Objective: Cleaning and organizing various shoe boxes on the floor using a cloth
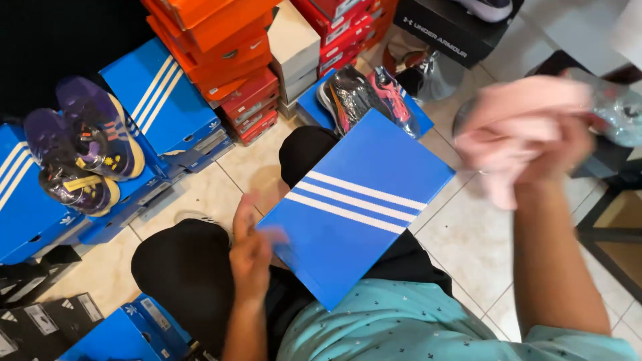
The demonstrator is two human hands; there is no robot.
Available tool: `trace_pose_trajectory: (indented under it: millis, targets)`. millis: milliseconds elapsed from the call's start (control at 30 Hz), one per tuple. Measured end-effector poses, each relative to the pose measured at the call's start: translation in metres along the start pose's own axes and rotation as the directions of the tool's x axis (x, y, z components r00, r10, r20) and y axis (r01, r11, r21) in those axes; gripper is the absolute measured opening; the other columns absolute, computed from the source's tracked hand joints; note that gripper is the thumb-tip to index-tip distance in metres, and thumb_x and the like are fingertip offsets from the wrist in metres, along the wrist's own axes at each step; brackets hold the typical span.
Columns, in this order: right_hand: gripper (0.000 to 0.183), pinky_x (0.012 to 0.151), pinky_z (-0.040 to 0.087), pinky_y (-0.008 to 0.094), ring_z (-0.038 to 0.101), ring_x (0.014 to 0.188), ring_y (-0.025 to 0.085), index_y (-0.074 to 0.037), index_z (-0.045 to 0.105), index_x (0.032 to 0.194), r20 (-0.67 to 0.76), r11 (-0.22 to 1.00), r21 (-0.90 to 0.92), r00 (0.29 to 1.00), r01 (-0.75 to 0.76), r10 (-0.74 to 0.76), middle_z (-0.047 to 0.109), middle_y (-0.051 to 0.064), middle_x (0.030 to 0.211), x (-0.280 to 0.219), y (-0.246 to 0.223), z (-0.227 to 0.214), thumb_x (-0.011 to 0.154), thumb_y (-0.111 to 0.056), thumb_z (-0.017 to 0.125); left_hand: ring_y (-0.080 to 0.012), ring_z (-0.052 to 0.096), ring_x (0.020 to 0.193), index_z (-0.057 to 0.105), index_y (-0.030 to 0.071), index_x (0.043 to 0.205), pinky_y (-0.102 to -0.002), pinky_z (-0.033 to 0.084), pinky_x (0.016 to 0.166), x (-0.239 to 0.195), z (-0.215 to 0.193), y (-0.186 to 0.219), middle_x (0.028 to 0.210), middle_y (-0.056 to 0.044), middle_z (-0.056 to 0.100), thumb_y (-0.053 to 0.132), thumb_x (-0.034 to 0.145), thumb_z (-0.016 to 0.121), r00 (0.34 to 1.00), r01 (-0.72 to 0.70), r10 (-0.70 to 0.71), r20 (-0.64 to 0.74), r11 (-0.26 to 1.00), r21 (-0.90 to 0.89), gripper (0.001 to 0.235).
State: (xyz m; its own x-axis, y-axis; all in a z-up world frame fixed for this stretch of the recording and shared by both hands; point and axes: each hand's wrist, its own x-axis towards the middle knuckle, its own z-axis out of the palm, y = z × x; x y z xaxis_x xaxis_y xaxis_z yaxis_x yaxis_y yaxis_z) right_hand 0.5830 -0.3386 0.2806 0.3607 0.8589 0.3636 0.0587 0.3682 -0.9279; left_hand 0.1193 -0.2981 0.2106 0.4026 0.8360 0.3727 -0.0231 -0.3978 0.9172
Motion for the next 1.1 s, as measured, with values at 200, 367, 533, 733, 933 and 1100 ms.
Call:
trace_pose_trajectory:
  millis: [200,367,533,733,933,1100]
  targets:
    - [0.040,0.027,0.052,0.035,0.064,0.041,0.032,0.009,0.056,0.116,0.349,0.631,0.306,0.701,-0.713,0.622,0.068,0.022,0.074,-0.018,0.091,0.051,0.103,-0.028,0.050,-0.0369,0.048,0.135,0.026,0.008,0.158,-0.049,0.036,0.110,-0.004,0.028,-0.009,0.153,-0.018,0.044,0.028,0.063,0.073,0.665,0.575,-0.725,-0.179,0.649,-0.498,0.107]
    - [0.070,0.093,0.049,0.032,0.061,0.116,0.023,-0.002,0.038,0.156,0.432,0.679,0.123,0.655,-0.724,0.620,0.058,0.018,0.140,0.016,0.034,0.120,0.092,-0.027,0.050,-0.0220,0.052,0.093,0.049,0.001,0.134,-0.035,0.042,0.092,-0.019,0.015,-0.025,0.108,-0.015,0.059,0.008,0.079,0.060,0.725,0.454,-0.643,-0.249,0.717,-0.530,0.057]
    - [0.059,0.106,0.041,0.037,0.056,0.126,0.025,-0.002,0.053,0.144,0.284,0.714,-0.052,0.676,-0.698,0.681,0.058,0.014,0.145,0.027,0.025,0.115,0.087,-0.016,0.050,-0.0252,0.055,0.101,0.050,0.001,0.132,-0.038,0.041,0.096,-0.022,0.020,-0.029,0.115,-0.016,0.059,0.020,0.076,0.065,0.709,0.465,-0.649,-0.276,0.724,-0.509,0.060]
    - [0.040,0.088,0.053,0.033,0.068,0.102,0.019,-0.005,0.066,0.136,0.301,0.739,-0.317,0.675,-0.595,0.673,0.073,0.012,0.125,-0.013,0.067,0.049,0.097,-0.013,0.058,-0.0208,0.053,0.096,0.054,0.005,0.129,-0.034,0.042,0.090,-0.019,0.027,-0.018,0.106,-0.011,0.058,0.016,0.079,0.068,0.725,0.422,-0.616,-0.308,0.751,-0.508,0.053]
    - [0.039,0.082,0.056,0.027,0.065,0.095,0.017,0.001,0.057,0.131,0.190,0.911,-0.057,0.892,-0.408,0.411,0.066,0.012,0.115,0.009,-0.023,0.023,0.100,-0.023,0.057,-0.0253,0.057,0.106,0.051,0.002,0.134,-0.037,0.045,0.097,-0.008,0.014,-0.024,0.123,-0.016,0.060,0.020,0.079,0.069,0.825,0.428,-0.534,-0.186,0.805,-0.412,0.060]
    - [0.016,0.101,0.053,0.029,0.060,0.111,0.018,-0.008,0.047,0.122,0.188,0.965,-0.229,0.978,0.131,-0.089,0.059,0.015,0.136,-0.007,-0.069,0.093,0.112,-0.021,0.048,-0.0263,0.056,0.117,0.047,0.005,0.137,-0.037,0.045,0.102,0.018,0.018,-0.010,0.137,-0.018,0.057,0.014,0.083,0.064,0.867,0.426,-0.495,-0.061,0.797,-0.428,0.057]
